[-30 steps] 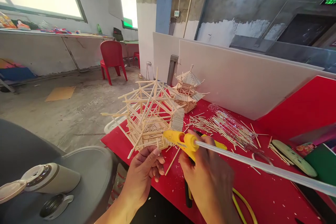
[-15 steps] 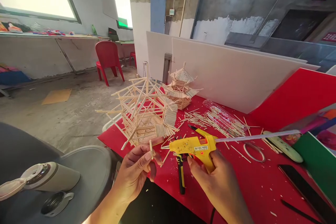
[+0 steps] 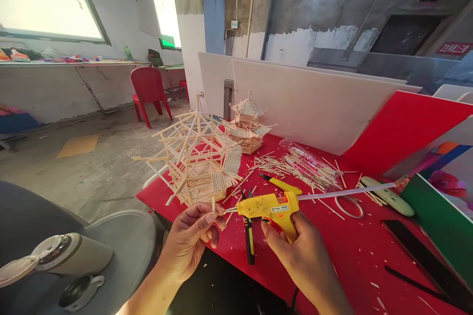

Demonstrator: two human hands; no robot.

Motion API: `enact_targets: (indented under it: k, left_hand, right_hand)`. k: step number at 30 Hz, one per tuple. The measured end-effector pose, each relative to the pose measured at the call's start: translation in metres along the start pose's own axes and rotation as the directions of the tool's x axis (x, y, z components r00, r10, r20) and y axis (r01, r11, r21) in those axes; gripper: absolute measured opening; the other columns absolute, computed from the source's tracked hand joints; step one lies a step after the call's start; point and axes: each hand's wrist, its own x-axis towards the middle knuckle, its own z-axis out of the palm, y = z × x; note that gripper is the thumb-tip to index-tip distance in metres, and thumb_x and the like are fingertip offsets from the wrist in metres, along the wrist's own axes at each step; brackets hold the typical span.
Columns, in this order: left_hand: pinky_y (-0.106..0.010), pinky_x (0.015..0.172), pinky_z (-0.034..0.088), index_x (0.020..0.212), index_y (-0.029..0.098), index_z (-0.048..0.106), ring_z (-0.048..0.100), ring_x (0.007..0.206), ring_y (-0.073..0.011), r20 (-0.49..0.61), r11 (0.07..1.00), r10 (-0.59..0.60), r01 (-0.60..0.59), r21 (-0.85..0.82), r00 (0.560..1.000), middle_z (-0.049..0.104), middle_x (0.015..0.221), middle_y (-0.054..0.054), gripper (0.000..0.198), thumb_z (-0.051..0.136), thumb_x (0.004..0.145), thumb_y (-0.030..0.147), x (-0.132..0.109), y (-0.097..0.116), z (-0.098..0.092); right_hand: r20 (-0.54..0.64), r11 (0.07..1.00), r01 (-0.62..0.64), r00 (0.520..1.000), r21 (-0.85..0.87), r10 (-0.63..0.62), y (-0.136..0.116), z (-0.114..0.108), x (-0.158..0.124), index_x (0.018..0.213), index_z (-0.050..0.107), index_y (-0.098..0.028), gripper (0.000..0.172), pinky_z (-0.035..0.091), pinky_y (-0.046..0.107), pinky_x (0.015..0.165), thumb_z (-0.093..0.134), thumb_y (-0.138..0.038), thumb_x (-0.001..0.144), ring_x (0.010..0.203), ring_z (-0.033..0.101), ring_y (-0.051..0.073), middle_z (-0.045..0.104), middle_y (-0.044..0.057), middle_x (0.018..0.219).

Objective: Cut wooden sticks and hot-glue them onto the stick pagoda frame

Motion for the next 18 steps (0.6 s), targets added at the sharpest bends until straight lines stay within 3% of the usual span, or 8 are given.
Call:
enact_targets:
  k: [12,18]
  left_hand:
    - [-0.015,0.035,0.043,0.07,0.014,0.063,0.06,0.045,-0.0107,-0.116,0.999,-0.037,0.034,-0.035,0.993,0.07,0.059,-0.004,0.03,0.088,0.061,0.026,0.001,-0.01,0.005]
    - [-0.014,0.036,0.04,0.069,0.014,0.062,0.054,0.04,-0.0083,-0.148,0.999,-0.052,0.05,-0.015,0.988,0.067,0.052,-0.003,0.031,0.088,0.061,0.028,0.003,-0.014,0.006]
  right_hand:
    - [-0.072,0.998,-0.019,0.997,-0.054,0.015,0.004,0.004,-0.002,0.088,0.067,-0.023,0.041,0.055,0.033,0.064,0.073,-0.057,0.066,0.073,0.071,0.027,0.075,0.005,0.079]
    - [-0.049,0.994,0.019,0.999,-0.11,-0.025,0.005,0.006,-0.001,0.089,0.067,-0.022,0.039,0.054,0.034,0.067,0.073,-0.054,0.069,0.076,0.07,0.027,0.076,0.007,0.084]
